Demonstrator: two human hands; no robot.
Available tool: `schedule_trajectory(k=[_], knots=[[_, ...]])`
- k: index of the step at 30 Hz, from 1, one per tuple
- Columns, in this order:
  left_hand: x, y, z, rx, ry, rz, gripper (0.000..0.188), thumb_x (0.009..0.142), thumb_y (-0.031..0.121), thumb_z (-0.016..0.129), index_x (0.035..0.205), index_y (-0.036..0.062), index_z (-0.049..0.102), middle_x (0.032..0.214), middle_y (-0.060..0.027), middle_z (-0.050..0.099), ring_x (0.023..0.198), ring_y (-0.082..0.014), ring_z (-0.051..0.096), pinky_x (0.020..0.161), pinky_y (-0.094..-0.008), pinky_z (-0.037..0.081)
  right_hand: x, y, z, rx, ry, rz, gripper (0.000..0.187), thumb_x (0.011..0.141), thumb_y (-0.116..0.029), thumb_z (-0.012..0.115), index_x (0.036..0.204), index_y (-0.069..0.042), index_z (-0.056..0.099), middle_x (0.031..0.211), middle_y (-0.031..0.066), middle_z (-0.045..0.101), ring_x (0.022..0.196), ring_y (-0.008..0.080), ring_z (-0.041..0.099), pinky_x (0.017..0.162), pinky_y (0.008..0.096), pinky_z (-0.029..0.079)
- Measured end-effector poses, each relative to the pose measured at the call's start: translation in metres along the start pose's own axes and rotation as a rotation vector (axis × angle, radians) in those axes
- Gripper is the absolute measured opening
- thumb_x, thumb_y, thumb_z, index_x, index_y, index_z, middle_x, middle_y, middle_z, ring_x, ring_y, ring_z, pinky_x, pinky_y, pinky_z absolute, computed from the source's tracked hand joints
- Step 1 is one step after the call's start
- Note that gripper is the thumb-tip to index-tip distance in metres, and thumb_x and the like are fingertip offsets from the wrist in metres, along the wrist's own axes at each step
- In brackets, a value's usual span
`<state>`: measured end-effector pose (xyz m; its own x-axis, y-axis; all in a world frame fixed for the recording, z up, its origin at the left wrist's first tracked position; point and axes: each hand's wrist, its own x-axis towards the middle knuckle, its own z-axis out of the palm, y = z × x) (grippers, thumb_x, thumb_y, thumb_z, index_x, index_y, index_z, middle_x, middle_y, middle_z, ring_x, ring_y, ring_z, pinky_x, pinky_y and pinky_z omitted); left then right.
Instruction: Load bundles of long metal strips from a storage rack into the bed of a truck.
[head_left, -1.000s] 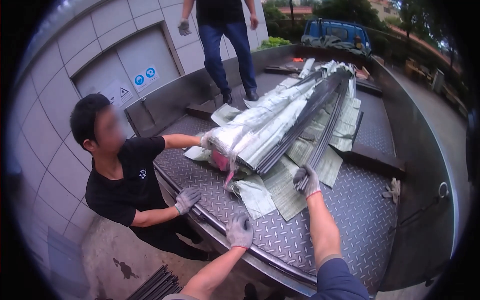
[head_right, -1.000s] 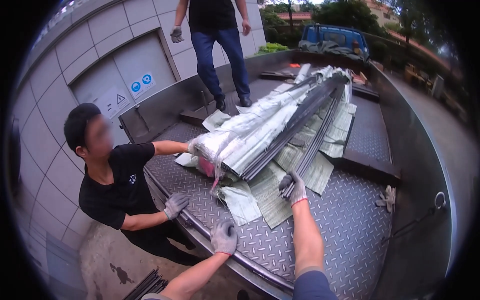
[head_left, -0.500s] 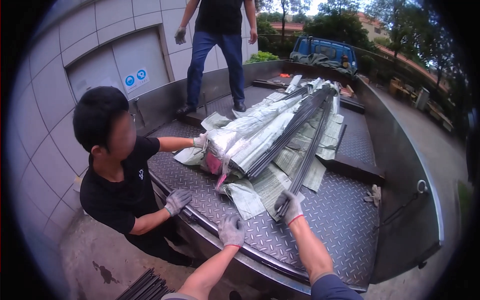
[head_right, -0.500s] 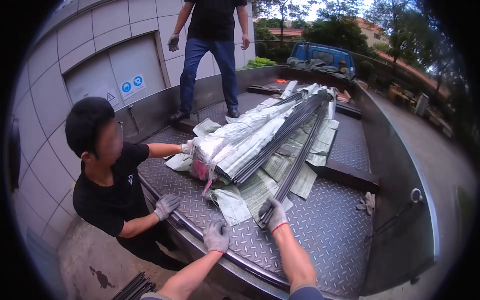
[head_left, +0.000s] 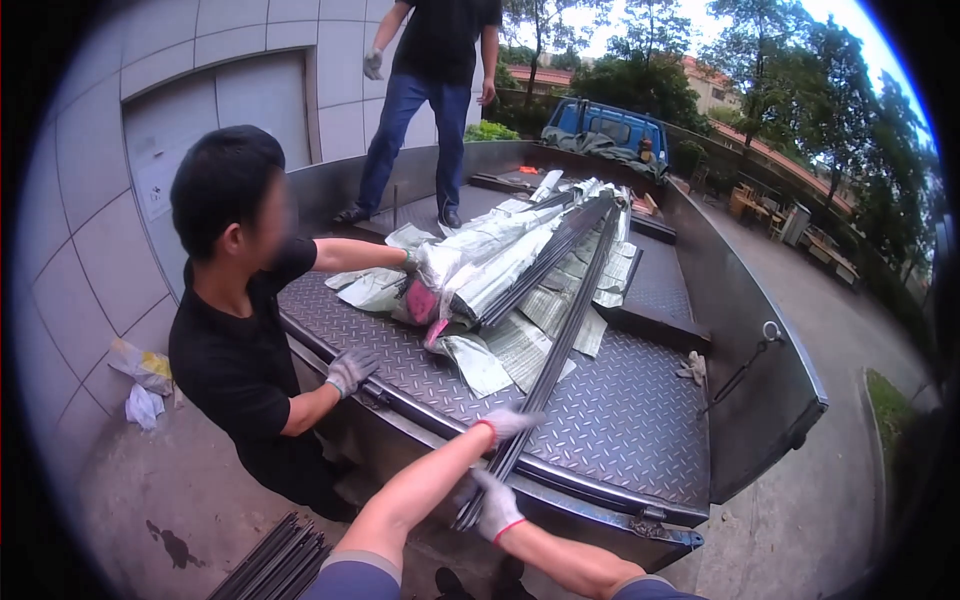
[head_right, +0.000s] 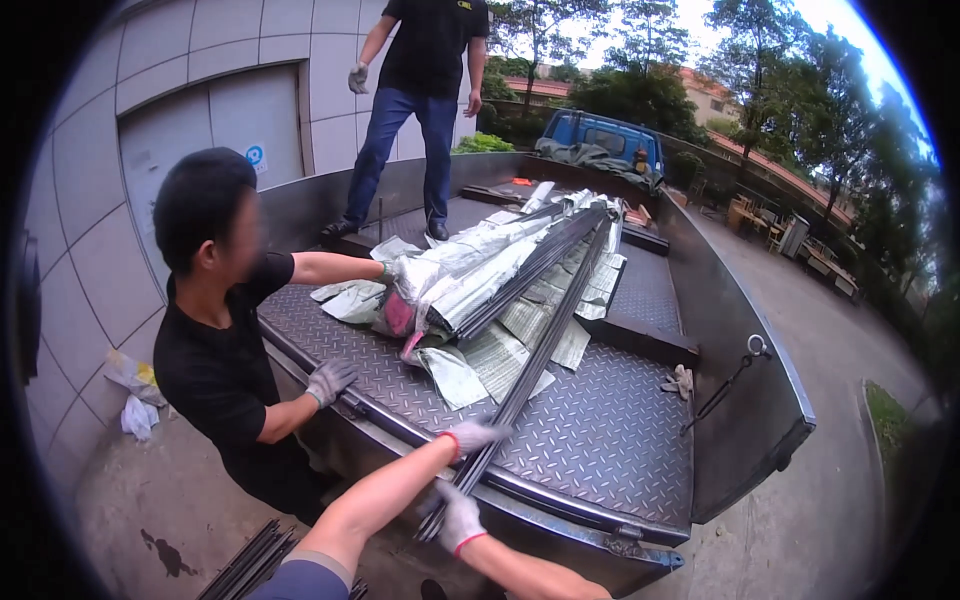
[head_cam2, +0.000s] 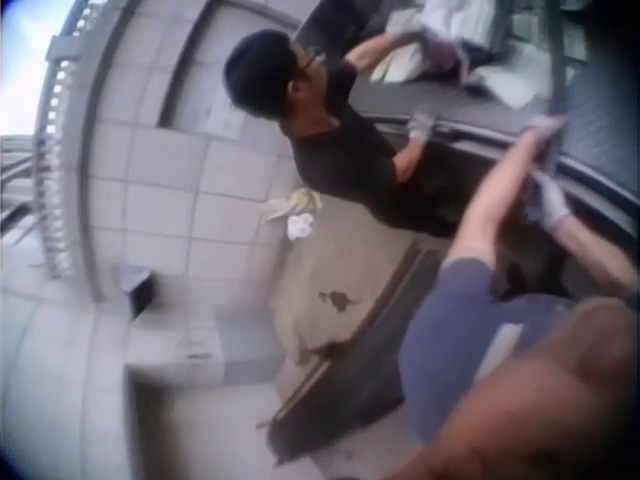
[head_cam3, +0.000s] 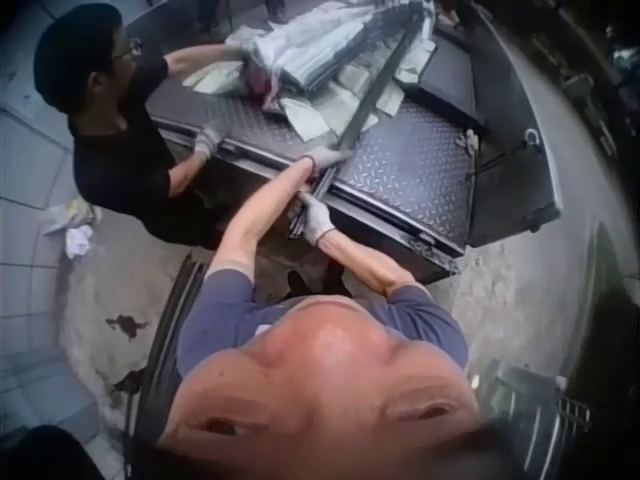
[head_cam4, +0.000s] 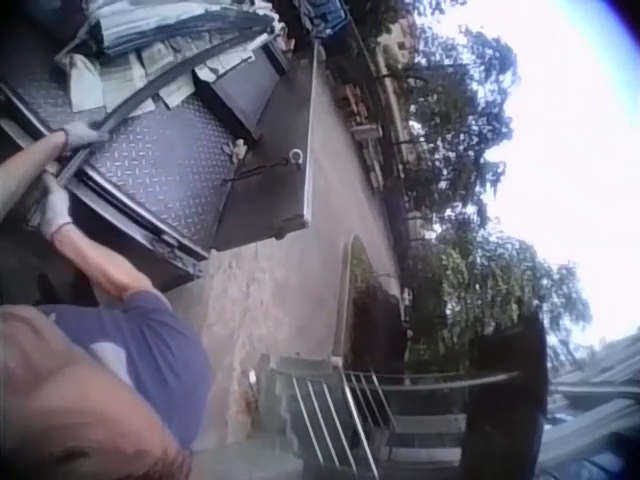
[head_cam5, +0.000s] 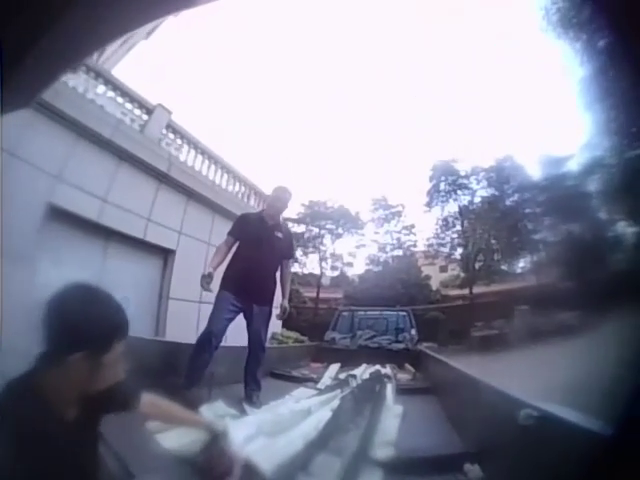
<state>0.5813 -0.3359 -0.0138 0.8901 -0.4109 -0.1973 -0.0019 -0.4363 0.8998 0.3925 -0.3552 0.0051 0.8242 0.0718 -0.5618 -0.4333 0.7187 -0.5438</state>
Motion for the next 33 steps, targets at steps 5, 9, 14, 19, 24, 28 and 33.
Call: schedule_trajectory(k=[5, 9, 14, 19, 24, 28, 33], knots=[[-0.058, 0.046, 0.018, 0.535, 0.07, -0.289, 0.084, 0.069, 0.06, 0.082, 0.123, -0.0034, 0.072, 0.117, -0.025, 0.075, 0.109, -0.0353, 0.074, 0.097, -0.0406, 0.058, -0.059, 0.069, 0.0, -0.26, 0.163, 0.05, 0.022, 0.092, -0.024, 0.072, 0.103, -0.005, 0.072, 0.09, 0.0042, 0.068, 0.077, 0.0177, 0.063, 0.069, 0.0372, 0.052], [-0.094, 0.04, 0.013, 0.472, -0.006, -0.338, 0.064, 0.072, 0.038, 0.076, 0.121, -0.0028, 0.072, 0.112, -0.0243, 0.076, 0.102, -0.0334, 0.076, 0.087, -0.0441, 0.061, -0.085, 0.095, -0.006, -0.466, 0.155, 0.101, 0.046, 0.094, -0.035, 0.074, 0.121, 0.002, 0.071, 0.104, 0.0086, 0.075, 0.088, 0.017, 0.069, 0.074, 0.039, 0.055], [-0.136, 0.067, 0.023, 0.56, 0.216, -0.354, 0.052, 0.074, 0.033, 0.074, 0.115, 0.002, 0.076, 0.111, -0.0254, 0.075, 0.104, -0.0384, 0.075, 0.088, -0.0455, 0.06, -0.101, 0.116, -0.025, -0.665, -0.065, 0.052, 0.03, 0.108, -0.032, 0.053, 0.125, -0.012, 0.067, 0.11, 0.0045, 0.073, 0.095, 0.0173, 0.07, 0.076, 0.0376, 0.054], [-0.163, 0.068, 0.041, 0.559, 0.225, -0.361, 0.049, 0.077, 0.034, 0.071, 0.114, 0.0014, 0.076, 0.115, -0.0255, 0.074, 0.109, -0.0393, 0.073, 0.089, -0.0465, 0.06, -0.116, 0.127, -0.046, -0.804, -0.137, -0.027, 0.034, 0.104, -0.037, 0.059, 0.11, -0.007, 0.074, 0.099, 0.008, 0.076, 0.09, 0.0182, 0.072, 0.075, 0.0385, 0.055], [-0.207, 0.079, 0.037, 0.514, 0.111, -0.423, 0.055, 0.078, 0.037, 0.071, 0.123, 0.0047, 0.072, 0.118, -0.0241, 0.074, 0.109, -0.0395, 0.073, 0.091, -0.0489, 0.059, -0.138, 0.162, -0.054, -0.642, -0.103, 0.024, 0.051, 0.091, -0.048, 0.077, 0.109, 0.001, 0.077, 0.095, 0.0131, 0.078, 0.09, 0.0202, 0.073, 0.076, 0.0407, 0.056], [-0.265, 0.068, 0.033, 0.58, 0.224, -0.355, 0.057, 0.078, 0.037, 0.072, 0.122, 0.002, 0.064, 0.104, -0.0254, 0.075, 0.099, -0.0423, 0.074, 0.089, -0.0483, 0.058, -0.174, 0.17, -0.057, -0.747, -0.527, 0.056, 0.064, 0.089, -0.052, 0.079, 0.126, -0.001, 0.071, 0.117, 0.0173, 0.075, 0.105, 0.024, 0.072, 0.091, 0.039, 0.055], [-0.368, 0.063, 0.007, 0.556, 0.158, -0.372, 0.058, 0.077, 0.039, 0.072, 0.118, -0.0018, 0.063, 0.101, -0.03, 0.074, 0.1, -0.0443, 0.073, 0.089, -0.0493, 0.058, -0.162, 0.133, -0.107, -1.49, -0.921, -0.201, 0.061, 0.087, -0.051, 0.081, 0.13, -0.01, 0.068, 0.122, 0.0137, 0.073, 0.108, 0.0272, 0.071, 0.095, 0.0395, 0.056]])
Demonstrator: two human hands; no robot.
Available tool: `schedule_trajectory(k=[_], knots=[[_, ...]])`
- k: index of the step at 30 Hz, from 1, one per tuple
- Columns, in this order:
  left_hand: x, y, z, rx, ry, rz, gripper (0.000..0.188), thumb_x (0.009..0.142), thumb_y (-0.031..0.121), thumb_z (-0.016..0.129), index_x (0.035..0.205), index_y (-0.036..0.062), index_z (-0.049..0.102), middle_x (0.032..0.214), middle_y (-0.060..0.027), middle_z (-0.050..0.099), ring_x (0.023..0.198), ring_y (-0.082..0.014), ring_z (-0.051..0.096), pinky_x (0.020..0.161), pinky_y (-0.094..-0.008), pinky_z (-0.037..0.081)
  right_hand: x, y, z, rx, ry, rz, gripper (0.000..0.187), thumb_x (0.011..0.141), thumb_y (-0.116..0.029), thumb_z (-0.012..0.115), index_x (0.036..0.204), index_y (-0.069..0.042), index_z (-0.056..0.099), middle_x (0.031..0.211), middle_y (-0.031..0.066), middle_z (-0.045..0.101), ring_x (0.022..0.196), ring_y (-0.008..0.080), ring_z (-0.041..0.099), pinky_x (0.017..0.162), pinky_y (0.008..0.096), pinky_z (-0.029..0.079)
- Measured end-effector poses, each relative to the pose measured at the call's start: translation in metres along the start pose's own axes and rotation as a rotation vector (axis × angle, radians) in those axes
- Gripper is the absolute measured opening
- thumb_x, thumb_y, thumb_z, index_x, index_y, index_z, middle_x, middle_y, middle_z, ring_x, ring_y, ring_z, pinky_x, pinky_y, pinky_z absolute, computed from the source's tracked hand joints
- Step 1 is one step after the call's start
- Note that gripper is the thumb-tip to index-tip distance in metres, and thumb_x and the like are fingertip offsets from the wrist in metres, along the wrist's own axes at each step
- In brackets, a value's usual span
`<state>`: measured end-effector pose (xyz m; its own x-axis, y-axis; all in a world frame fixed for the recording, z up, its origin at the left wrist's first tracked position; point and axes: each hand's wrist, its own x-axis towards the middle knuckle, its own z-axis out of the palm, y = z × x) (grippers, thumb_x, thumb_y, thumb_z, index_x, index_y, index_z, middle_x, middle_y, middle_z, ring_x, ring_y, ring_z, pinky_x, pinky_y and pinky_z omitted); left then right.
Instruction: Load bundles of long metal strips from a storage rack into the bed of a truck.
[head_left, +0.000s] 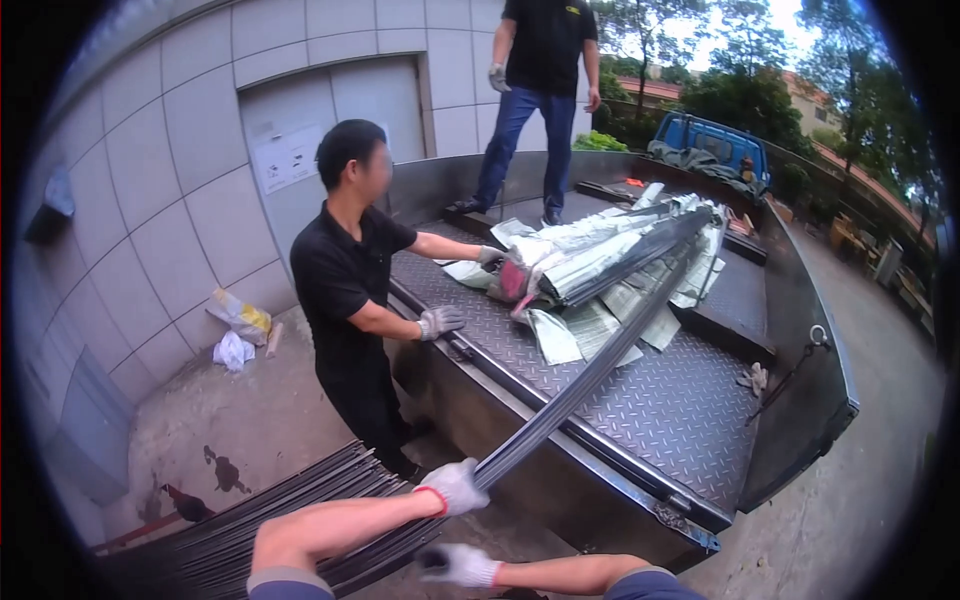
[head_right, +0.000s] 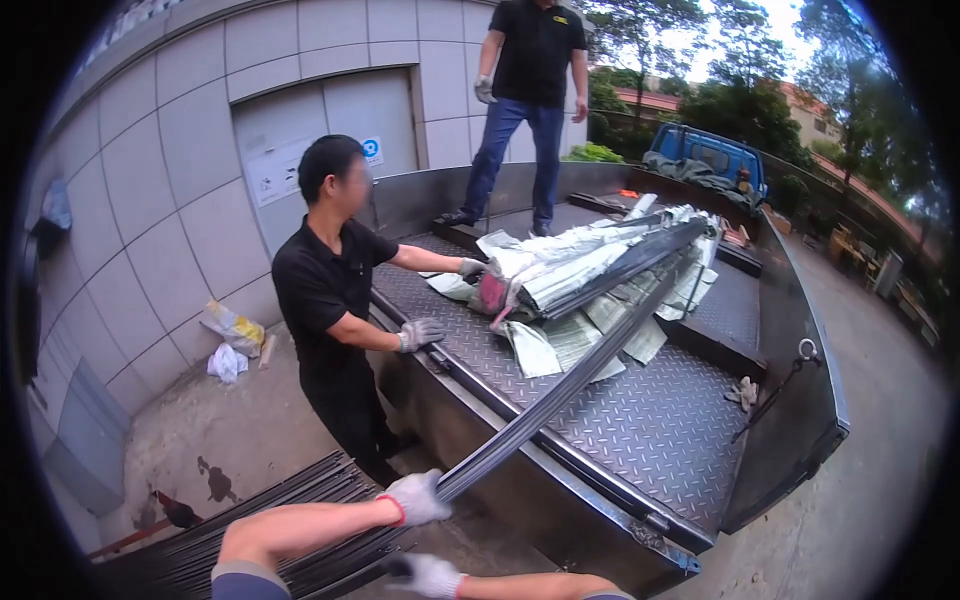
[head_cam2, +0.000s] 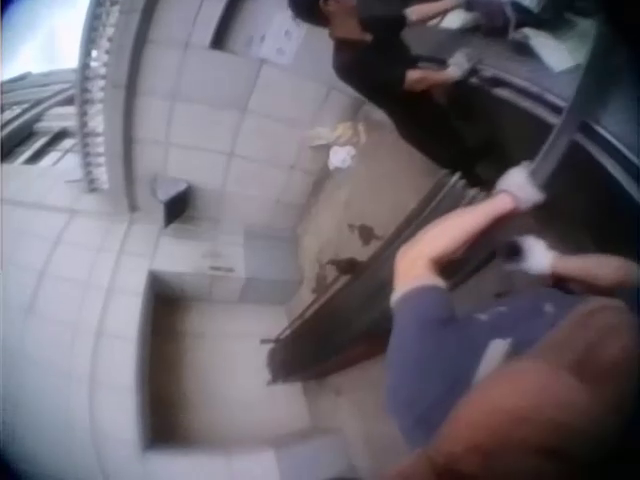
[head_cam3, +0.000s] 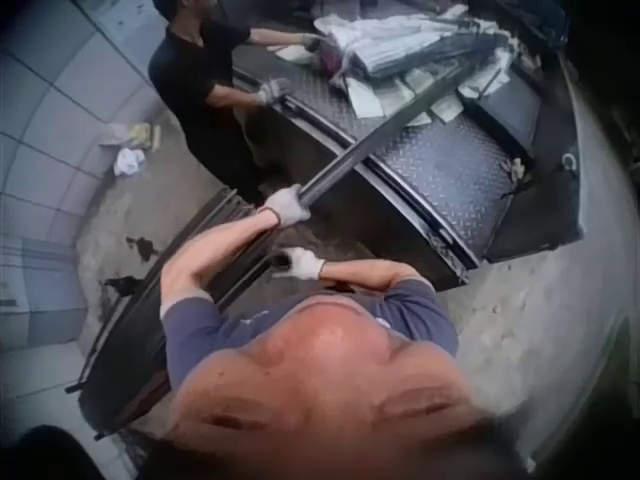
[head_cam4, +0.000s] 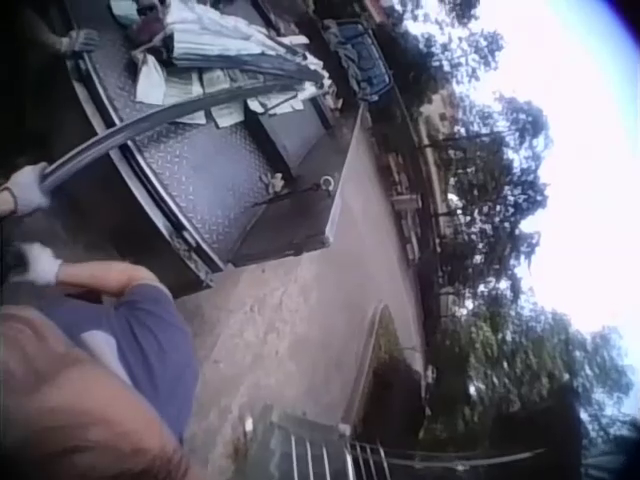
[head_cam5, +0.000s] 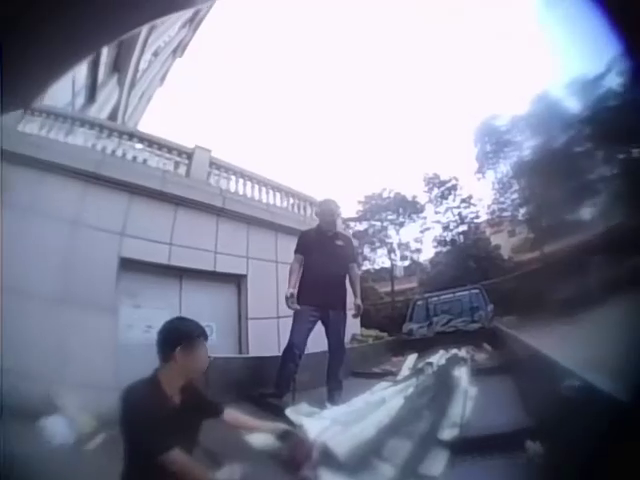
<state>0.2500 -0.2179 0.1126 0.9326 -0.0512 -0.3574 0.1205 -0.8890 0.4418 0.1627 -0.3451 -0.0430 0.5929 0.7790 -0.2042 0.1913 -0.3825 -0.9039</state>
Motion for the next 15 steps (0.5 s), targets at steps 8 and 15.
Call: schedule_trajectory(k=[8, 15], knots=[[-0.144, -0.126, 0.003, 0.076, -0.05, -0.154, 0.062, 0.081, 0.05, 0.072, 0.126, 0.0085, 0.064, 0.107, -0.0272, 0.074, 0.1, -0.0442, 0.072, 0.089, -0.0522, 0.056, -0.02, -0.034, -0.14, -0.695, 0.661, -0.65, 0.072, 0.067, -0.025, 0.09, 0.13, -0.005, 0.062, 0.128, 0.0225, 0.06, 0.119, 0.0444, 0.059, 0.101, 0.0532, 0.051], [-0.196, -0.207, 0.009, 0.07, 0.086, -0.092, 0.065, 0.073, 0.031, 0.073, 0.131, 0.0051, 0.061, 0.107, -0.0239, 0.074, 0.099, -0.0431, 0.071, 0.085, -0.0521, 0.056, 0.087, -0.042, -0.171, -1.062, 0.39, -0.631, 0.068, 0.065, -0.009, 0.083, 0.13, -0.008, 0.062, 0.13, 0.0212, 0.061, 0.127, 0.0447, 0.055, 0.11, 0.0569, 0.043]])
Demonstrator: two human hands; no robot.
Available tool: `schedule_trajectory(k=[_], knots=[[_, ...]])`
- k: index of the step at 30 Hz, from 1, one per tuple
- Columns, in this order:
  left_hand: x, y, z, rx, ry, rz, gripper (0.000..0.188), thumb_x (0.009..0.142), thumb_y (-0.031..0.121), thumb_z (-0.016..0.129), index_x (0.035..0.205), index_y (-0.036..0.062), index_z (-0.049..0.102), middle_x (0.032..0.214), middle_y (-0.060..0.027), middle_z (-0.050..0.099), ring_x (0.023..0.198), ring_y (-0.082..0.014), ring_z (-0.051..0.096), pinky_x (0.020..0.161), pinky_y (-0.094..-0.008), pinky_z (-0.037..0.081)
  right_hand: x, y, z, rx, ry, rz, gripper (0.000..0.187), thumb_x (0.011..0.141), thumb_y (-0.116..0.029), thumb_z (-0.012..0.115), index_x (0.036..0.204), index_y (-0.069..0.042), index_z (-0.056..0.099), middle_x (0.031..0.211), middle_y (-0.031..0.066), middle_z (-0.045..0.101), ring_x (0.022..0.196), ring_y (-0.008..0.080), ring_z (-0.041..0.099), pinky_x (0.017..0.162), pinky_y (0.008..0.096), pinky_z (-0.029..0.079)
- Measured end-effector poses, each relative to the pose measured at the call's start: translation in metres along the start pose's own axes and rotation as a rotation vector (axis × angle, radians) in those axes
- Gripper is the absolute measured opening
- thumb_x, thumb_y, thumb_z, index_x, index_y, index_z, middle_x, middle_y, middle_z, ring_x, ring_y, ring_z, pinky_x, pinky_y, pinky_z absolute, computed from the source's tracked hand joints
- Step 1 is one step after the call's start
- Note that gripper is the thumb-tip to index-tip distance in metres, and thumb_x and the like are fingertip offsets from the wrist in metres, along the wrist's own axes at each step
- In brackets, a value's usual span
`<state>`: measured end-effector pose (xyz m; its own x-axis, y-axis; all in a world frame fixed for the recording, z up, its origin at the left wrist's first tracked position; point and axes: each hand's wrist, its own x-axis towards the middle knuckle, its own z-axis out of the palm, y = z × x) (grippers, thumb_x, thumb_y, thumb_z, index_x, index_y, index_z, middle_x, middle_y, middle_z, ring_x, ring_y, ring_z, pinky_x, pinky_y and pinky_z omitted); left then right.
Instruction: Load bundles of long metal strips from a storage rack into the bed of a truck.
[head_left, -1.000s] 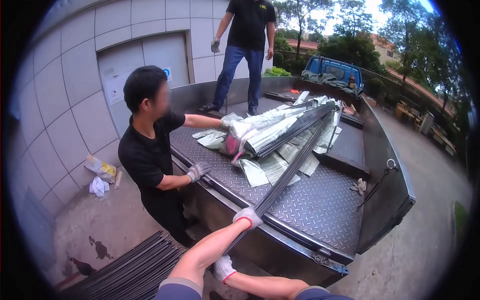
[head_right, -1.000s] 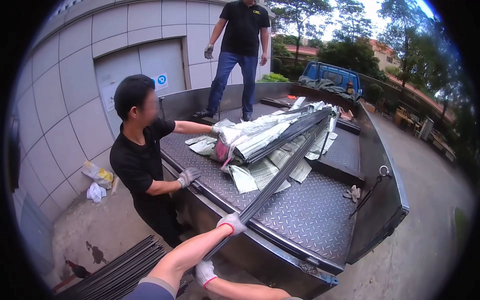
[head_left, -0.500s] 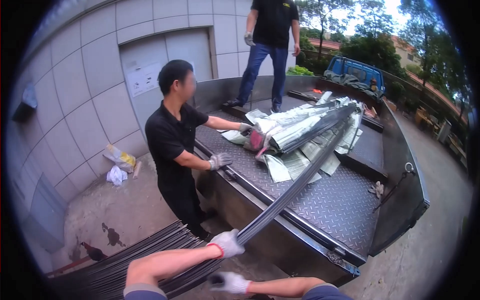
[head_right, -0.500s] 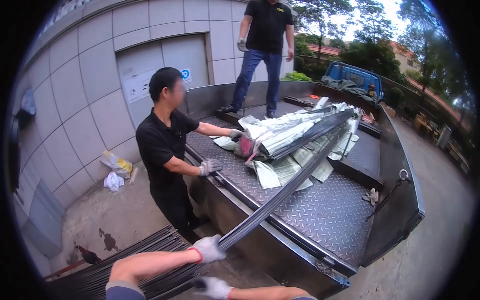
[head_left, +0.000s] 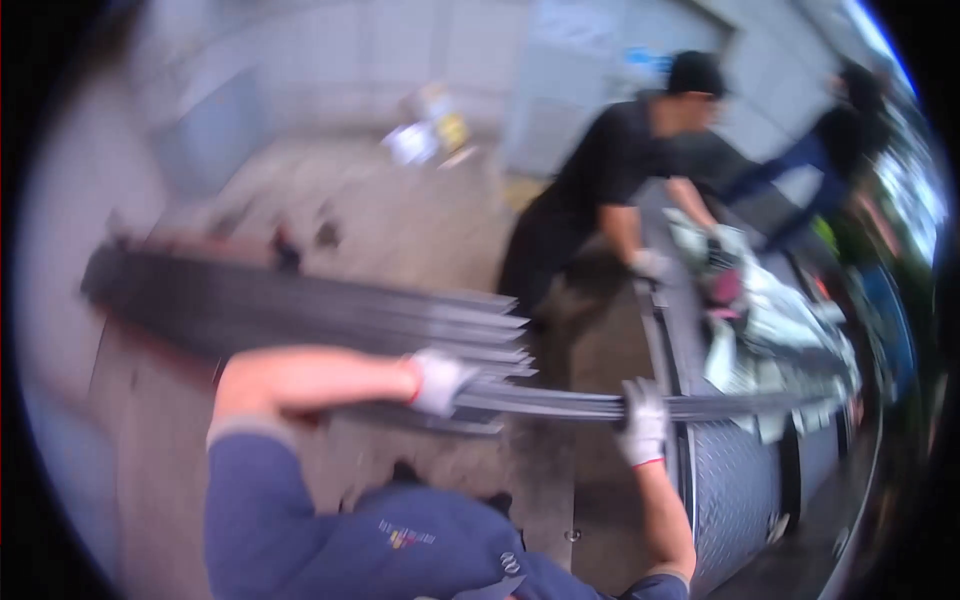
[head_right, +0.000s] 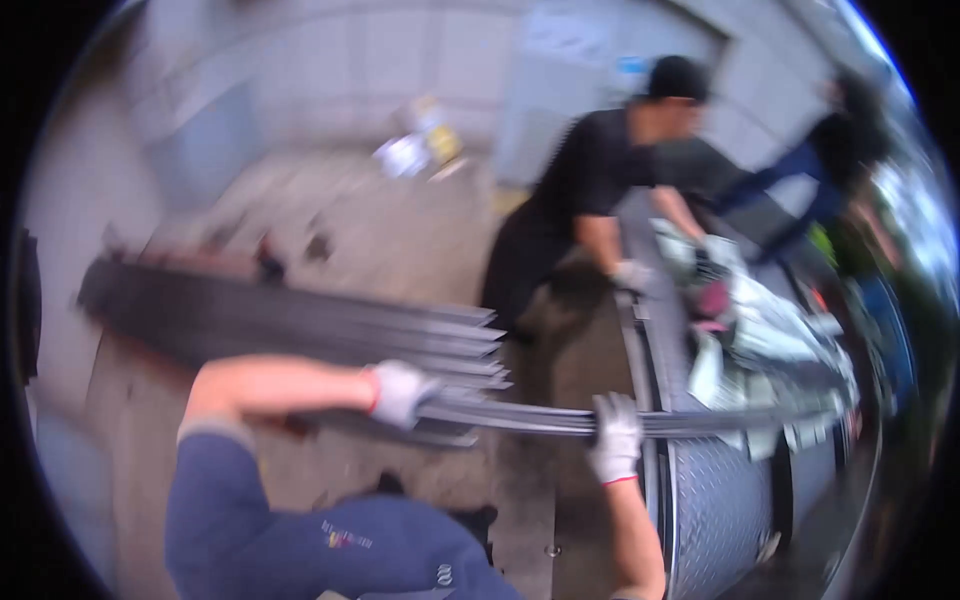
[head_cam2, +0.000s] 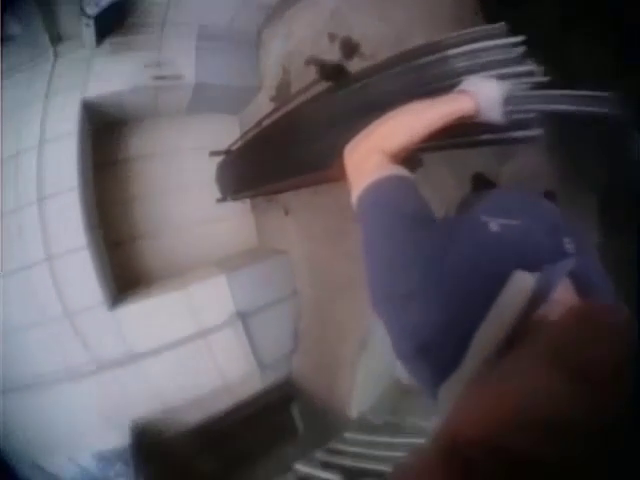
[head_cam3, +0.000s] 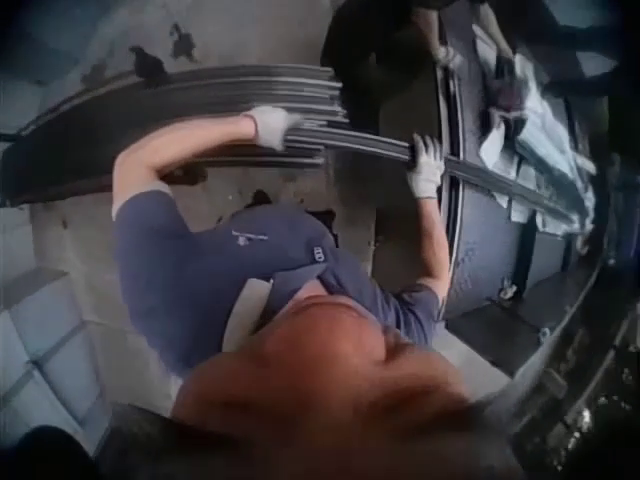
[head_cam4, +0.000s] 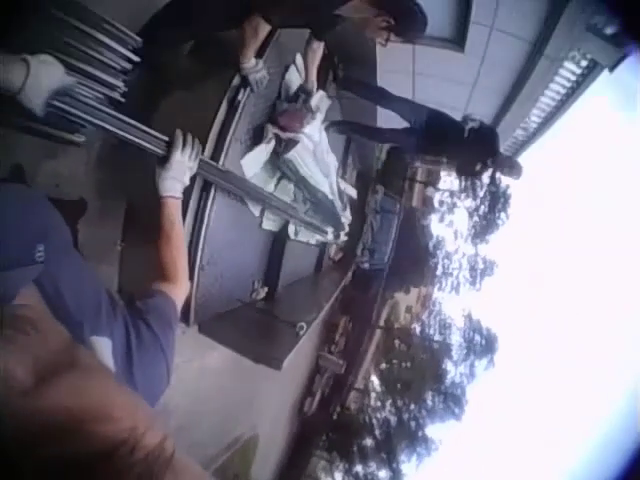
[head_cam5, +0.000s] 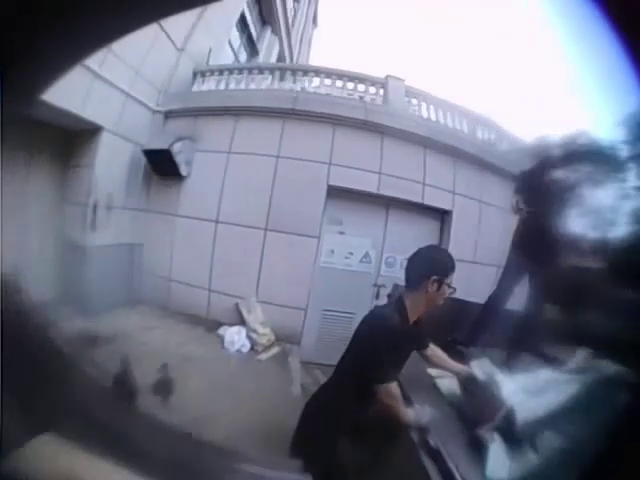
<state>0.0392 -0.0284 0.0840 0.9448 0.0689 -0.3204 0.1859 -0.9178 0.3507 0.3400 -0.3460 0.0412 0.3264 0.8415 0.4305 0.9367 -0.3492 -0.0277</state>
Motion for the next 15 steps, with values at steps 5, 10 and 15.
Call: schedule_trajectory(k=[5, 10, 15], knots=[[0.001, -0.033, 0.002, -0.071, -0.017, -0.004, 0.059, 0.071, 0.026, 0.076, 0.126, 0.0072, 0.064, 0.1, -0.0217, 0.075, 0.098, -0.0423, 0.072, 0.082, -0.0519, 0.057, 0.026, 0.035, 0.024, 0.036, -0.228, -0.101, 0.066, 0.065, -0.003, 0.08, 0.129, -0.008, 0.063, 0.119, 0.0172, 0.068, 0.117, 0.0391, 0.063, 0.105, 0.0484, 0.049], [-0.004, -0.054, 0.032, -0.163, -0.037, -0.075, 0.054, 0.075, 0.022, 0.074, 0.127, 0.012, 0.065, 0.098, -0.0212, 0.074, 0.097, -0.0415, 0.072, 0.084, -0.0519, 0.056, 0.026, 0.095, 0.033, -0.011, -0.418, -0.117, 0.056, 0.067, -0.008, 0.08, 0.12, -0.008, 0.064, 0.111, 0.0179, 0.069, 0.109, 0.0416, 0.065, 0.098, 0.0511, 0.051], [0.006, -0.07, 0.069, -0.22, -0.04, -0.113, 0.047, 0.078, 0.021, 0.073, 0.125, 0.0148, 0.066, 0.097, -0.0189, 0.074, 0.096, -0.0408, 0.073, 0.082, -0.0527, 0.056, 0.019, 0.117, 0.055, -0.078, -0.662, -0.097, 0.032, 0.066, -0.013, 0.08, 0.094, -0.008, 0.064, 0.091, 0.0186, 0.07, 0.091, 0.0427, 0.068, 0.084, 0.0526, 0.053]])
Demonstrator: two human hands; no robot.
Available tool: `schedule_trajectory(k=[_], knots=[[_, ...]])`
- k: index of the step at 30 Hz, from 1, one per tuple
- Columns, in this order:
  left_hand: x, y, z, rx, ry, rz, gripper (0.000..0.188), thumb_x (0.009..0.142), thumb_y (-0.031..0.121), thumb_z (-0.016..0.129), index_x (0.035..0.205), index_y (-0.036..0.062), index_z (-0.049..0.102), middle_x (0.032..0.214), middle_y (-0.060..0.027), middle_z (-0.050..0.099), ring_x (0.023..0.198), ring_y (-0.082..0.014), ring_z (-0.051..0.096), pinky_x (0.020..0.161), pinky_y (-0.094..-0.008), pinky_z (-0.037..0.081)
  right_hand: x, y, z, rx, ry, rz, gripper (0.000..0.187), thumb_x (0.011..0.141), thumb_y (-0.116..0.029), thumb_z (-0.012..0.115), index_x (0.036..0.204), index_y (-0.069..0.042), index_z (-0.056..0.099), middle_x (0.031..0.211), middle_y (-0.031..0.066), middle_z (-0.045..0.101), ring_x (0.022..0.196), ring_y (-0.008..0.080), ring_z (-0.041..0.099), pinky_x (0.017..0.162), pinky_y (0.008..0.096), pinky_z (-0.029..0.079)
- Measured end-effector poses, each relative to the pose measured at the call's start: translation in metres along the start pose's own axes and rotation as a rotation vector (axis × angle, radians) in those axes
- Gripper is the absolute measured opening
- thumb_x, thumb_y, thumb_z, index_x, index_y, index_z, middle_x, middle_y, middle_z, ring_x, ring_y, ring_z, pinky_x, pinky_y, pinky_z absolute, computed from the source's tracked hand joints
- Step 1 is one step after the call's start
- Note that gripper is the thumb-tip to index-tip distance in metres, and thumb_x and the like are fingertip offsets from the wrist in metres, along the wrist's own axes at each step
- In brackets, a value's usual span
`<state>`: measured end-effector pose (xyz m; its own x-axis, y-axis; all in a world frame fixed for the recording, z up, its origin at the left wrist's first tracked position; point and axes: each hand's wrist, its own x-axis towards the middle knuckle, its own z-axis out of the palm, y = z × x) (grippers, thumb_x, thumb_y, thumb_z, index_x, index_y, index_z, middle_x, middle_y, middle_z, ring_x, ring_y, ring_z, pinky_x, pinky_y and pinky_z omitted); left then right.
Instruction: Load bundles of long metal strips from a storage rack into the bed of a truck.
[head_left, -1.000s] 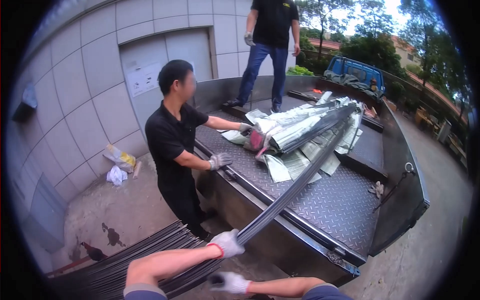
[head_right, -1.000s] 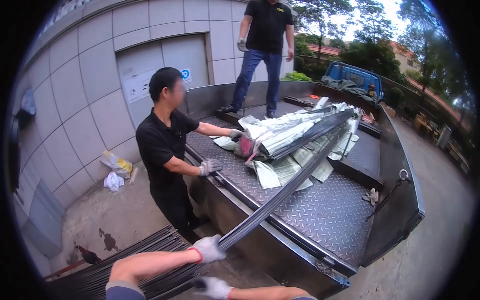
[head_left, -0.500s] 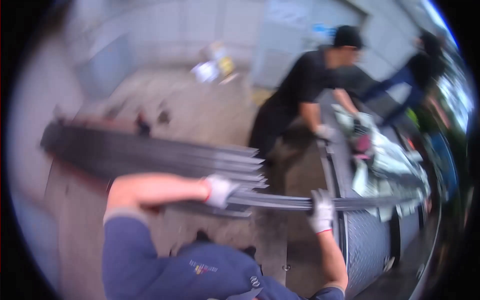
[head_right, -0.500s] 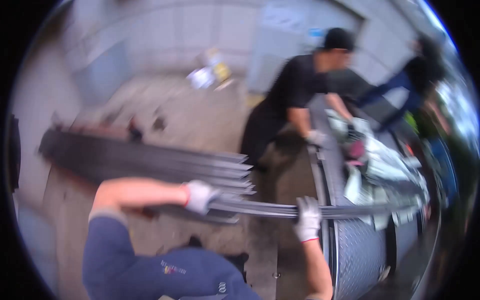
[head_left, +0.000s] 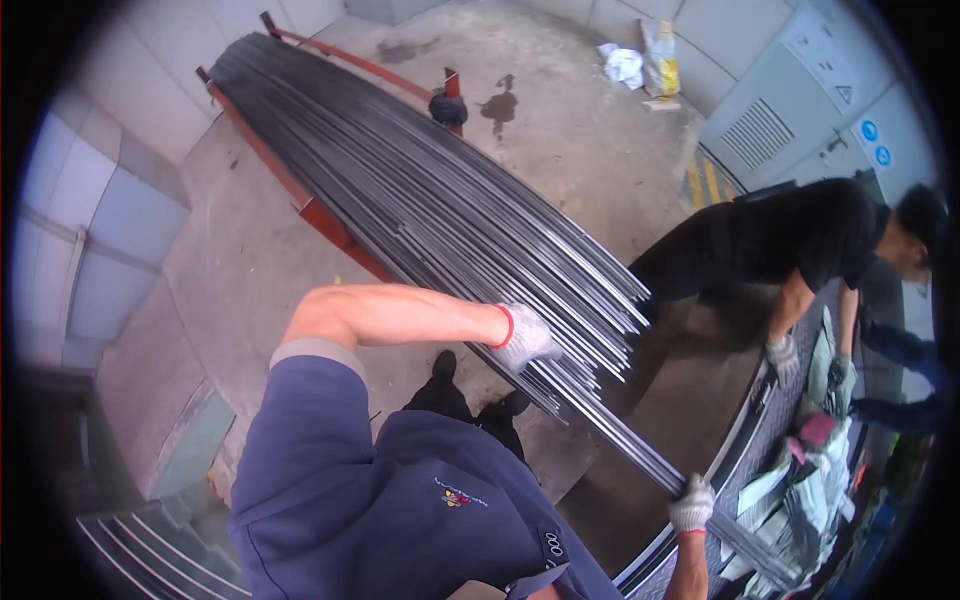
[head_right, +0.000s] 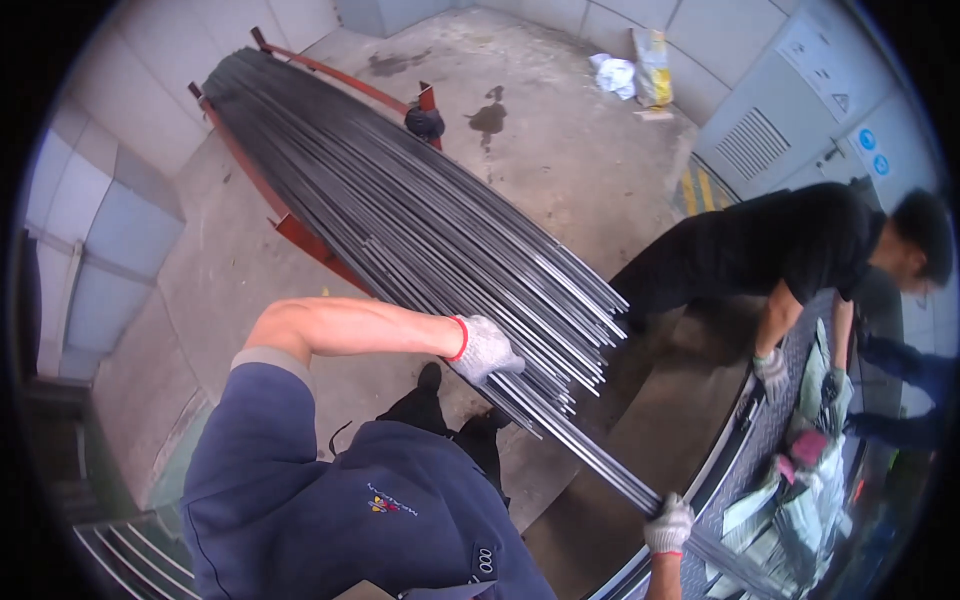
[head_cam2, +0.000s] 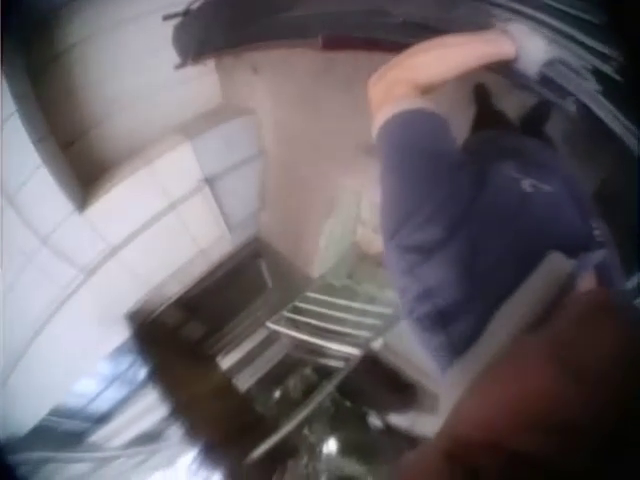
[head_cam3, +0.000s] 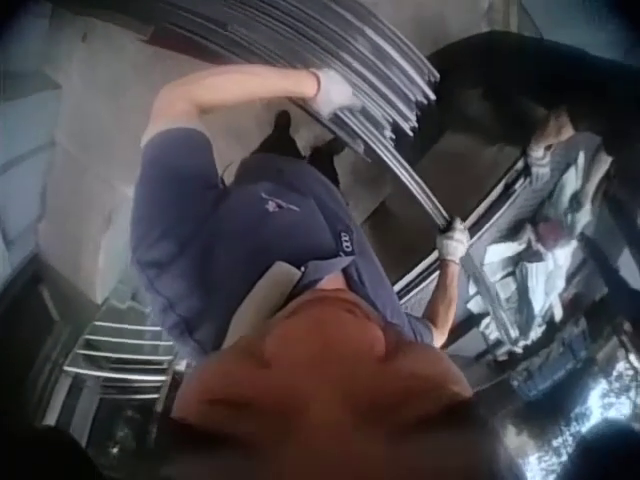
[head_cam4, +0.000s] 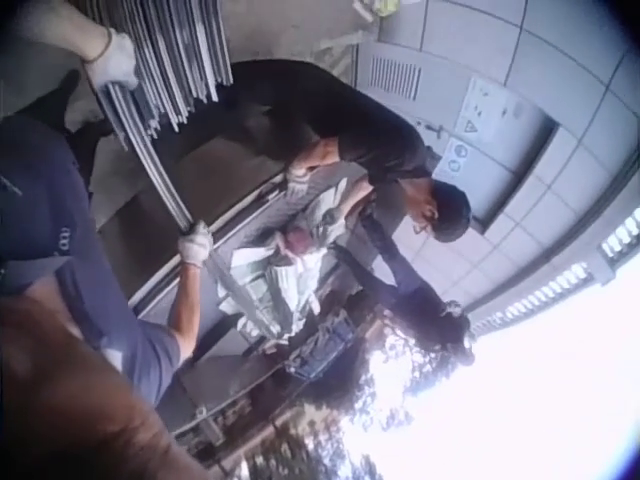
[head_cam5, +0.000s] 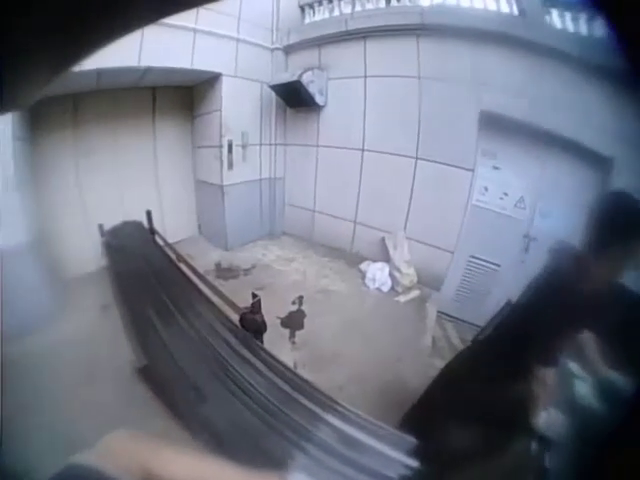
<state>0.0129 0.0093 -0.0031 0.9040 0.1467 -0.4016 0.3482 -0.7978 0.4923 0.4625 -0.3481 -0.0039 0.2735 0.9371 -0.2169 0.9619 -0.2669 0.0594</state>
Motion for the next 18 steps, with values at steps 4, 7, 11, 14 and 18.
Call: schedule_trajectory(k=[4, 7, 11, 14, 18], knots=[[0.0, -0.008, 0.003, -0.063, -0.073, -0.049, 0.049, 0.077, 0.021, 0.073, 0.126, 0.0155, 0.067, 0.099, -0.0184, 0.075, 0.097, -0.0415, 0.072, 0.082, -0.0537, 0.056, 0.005, 0.003, 0.006, 0.068, -0.117, -0.035, 0.037, 0.063, -0.017, 0.084, 0.093, -0.007, 0.066, 0.091, 0.02, 0.071, 0.09, 0.0432, 0.069, 0.08, 0.0514, 0.056], [-0.011, -0.024, -0.003, -0.07, -0.102, -0.037, 0.054, 0.076, 0.022, 0.073, 0.129, 0.0154, 0.066, 0.101, -0.019, 0.075, 0.098, -0.0414, 0.072, 0.083, -0.0538, 0.056, 0.024, -0.015, -0.01, 0.057, -0.188, -0.084, 0.036, 0.063, -0.017, 0.084, 0.093, -0.007, 0.067, 0.089, 0.0193, 0.071, 0.088, 0.0436, 0.069, 0.079, 0.0512, 0.057], [-0.041, -0.061, -0.01, -0.046, -0.073, -0.052, 0.057, 0.073, 0.022, 0.073, 0.129, 0.0171, 0.068, 0.1, -0.0186, 0.075, 0.098, -0.0403, 0.072, 0.083, -0.0526, 0.057, 0.048, -0.064, -0.016, 0.065, -0.262, -0.054, 0.037, 0.066, -0.02, 0.081, 0.099, -0.005, 0.071, 0.091, 0.0213, 0.074, 0.089, 0.0411, 0.073, 0.082, 0.0481, 0.059], [-0.072, -0.094, -0.017, -0.02, -0.026, -0.156, 0.058, 0.07, 0.021, 0.074, 0.128, 0.0182, 0.069, 0.098, -0.0177, 0.075, 0.098, -0.0397, 0.073, 0.084, -0.0519, 0.057, 0.068, -0.106, -0.023, 0.093, -0.233, -0.118, 0.036, 0.067, -0.022, 0.08, 0.098, -0.006, 0.072, 0.087, 0.02, 0.075, 0.085, 0.0402, 0.073, 0.079, 0.0476, 0.06], [-0.116, -0.158, -0.011, 0.047, 0.196, -0.271, 0.05, 0.066, 0.02, 0.077, 0.116, 0.0151, 0.072, 0.095, -0.0153, 0.075, 0.095, -0.0386, 0.074, 0.083, -0.0508, 0.059, 0.106, -0.178, -0.028, 0.159, -0.187, -0.166, 0.035, 0.068, -0.023, 0.081, 0.098, -0.007, 0.073, 0.085, 0.0196, 0.075, 0.082, 0.0402, 0.074, 0.076, 0.0468, 0.06]])
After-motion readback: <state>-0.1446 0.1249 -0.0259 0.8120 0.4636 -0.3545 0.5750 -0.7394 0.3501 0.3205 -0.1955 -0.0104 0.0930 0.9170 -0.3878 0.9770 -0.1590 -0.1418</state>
